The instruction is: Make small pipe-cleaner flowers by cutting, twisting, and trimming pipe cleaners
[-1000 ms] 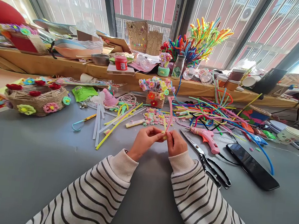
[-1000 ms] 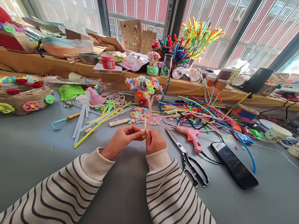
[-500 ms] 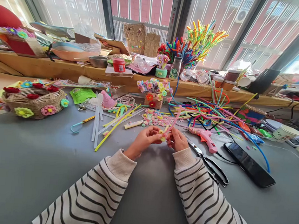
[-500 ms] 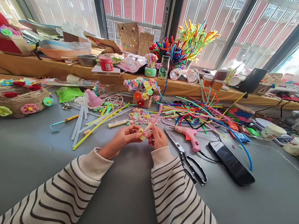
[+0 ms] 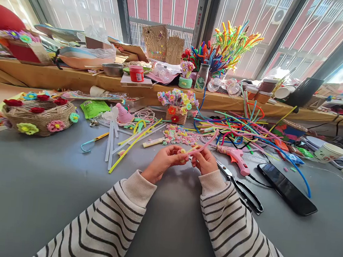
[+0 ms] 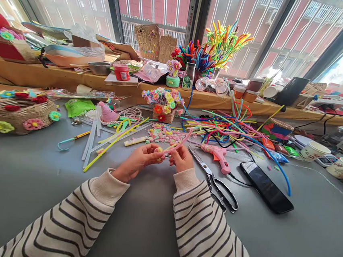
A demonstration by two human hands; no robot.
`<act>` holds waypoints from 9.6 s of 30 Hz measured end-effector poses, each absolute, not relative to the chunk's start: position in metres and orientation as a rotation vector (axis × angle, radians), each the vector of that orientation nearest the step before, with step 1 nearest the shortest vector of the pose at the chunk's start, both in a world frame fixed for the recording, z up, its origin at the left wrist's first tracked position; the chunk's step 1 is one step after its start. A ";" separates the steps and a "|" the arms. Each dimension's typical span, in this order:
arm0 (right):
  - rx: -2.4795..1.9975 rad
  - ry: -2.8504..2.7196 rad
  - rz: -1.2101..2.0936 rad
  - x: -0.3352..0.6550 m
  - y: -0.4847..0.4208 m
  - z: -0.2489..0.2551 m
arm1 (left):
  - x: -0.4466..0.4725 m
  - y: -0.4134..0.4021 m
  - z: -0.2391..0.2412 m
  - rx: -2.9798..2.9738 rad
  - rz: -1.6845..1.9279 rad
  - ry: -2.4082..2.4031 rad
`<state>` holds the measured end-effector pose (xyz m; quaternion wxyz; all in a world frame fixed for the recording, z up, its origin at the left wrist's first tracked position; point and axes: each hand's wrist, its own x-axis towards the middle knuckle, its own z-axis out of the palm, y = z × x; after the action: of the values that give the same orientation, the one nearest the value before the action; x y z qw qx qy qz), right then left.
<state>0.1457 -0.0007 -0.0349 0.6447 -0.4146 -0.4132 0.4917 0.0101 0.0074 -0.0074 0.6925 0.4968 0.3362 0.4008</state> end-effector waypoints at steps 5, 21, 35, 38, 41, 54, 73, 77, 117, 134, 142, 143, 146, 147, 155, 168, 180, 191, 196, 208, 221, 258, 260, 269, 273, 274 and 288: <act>-0.922 -0.883 1.022 0.146 -0.002 -0.031 | 0.009 0.010 -0.009 1.124 0.967 0.884; -0.880 -0.442 1.681 0.145 -0.008 -0.025 | 0.000 0.015 0.000 0.961 1.073 0.705; -0.841 -0.796 1.497 0.145 -0.006 -0.031 | -0.001 0.010 0.005 0.998 0.719 0.657; -0.854 -0.826 1.455 0.139 -0.010 -0.028 | -0.001 0.010 0.003 0.985 0.701 0.699; -0.842 -0.836 1.421 0.138 -0.010 -0.029 | -0.001 0.012 -0.001 0.936 0.744 0.703; -0.894 -0.952 1.140 0.139 -0.005 -0.039 | 0.001 0.014 -0.008 0.853 0.827 0.729; -0.891 -0.974 1.164 0.140 -0.005 -0.037 | 0.000 0.012 -0.004 0.887 0.806 0.630; -0.861 -0.967 1.159 0.141 -0.005 -0.037 | -0.001 0.012 -0.003 0.887 0.799 0.624; -1.194 -1.835 -0.077 0.146 -0.012 -0.036 | 0.003 0.011 -0.011 0.889 0.830 0.747; -1.246 -1.427 0.602 0.145 -0.013 -0.032 | 0.005 0.009 -0.005 0.968 0.927 0.863; -1.300 -1.361 0.744 0.145 -0.008 -0.039 | 0.006 0.007 -0.004 1.037 0.918 0.876; -1.299 -1.361 0.749 0.144 -0.008 -0.039 | 0.006 0.007 -0.004 1.043 0.924 0.887; -1.311 -1.392 0.750 0.145 -0.009 -0.038 | 0.006 0.007 -0.005 1.061 0.934 0.906; -1.314 -1.405 0.753 0.146 -0.009 -0.036 | 0.006 0.008 -0.005 1.069 0.931 0.900; -1.269 -1.416 0.980 0.155 -0.011 -0.022 | 0.004 0.008 -0.007 1.144 0.815 0.865; -1.298 -1.375 0.911 0.145 -0.007 -0.026 | 0.005 0.012 -0.008 1.169 0.861 0.894; -1.350 -1.389 0.889 0.145 -0.010 -0.029 | 0.003 0.009 -0.008 1.131 0.885 0.888; -1.288 -1.746 0.274 0.156 -0.013 -0.022 | 0.000 0.012 -0.007 0.887 0.835 0.822; -1.115 -1.981 -0.147 0.158 -0.014 -0.023 | 0.000 0.012 -0.006 0.827 0.796 0.808; -1.184 -2.095 -0.451 0.154 -0.017 -0.022 | 0.003 0.010 -0.008 0.981 0.878 0.875; -1.352 -1.680 0.300 0.143 -0.016 -0.022 | 0.011 0.009 -0.014 1.489 1.112 0.898; -1.404 -1.637 0.428 0.147 -0.016 -0.024 | 0.011 0.006 -0.008 1.329 1.071 0.839; -1.412 -1.608 0.428 0.147 -0.015 -0.025 | 0.011 0.006 -0.009 1.348 1.071 0.838; -1.369 -1.740 0.479 0.146 -0.017 -0.023 | 0.009 0.006 -0.009 1.318 1.078 0.798; -1.225 -1.489 0.813 0.143 -0.016 -0.024 | 0.009 0.005 -0.007 1.301 1.105 0.779; -1.183 -1.418 0.908 0.142 -0.016 -0.026 | 0.009 0.005 -0.007 1.298 1.114 0.772; -1.212 -1.357 0.700 0.136 -0.010 -0.037 | 0.010 0.006 -0.006 1.211 1.139 0.817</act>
<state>0.1355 -0.0105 -0.0370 0.5613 -0.5147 -0.5759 0.2972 0.0104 0.0056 -0.0064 0.6009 0.5225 0.3527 0.4914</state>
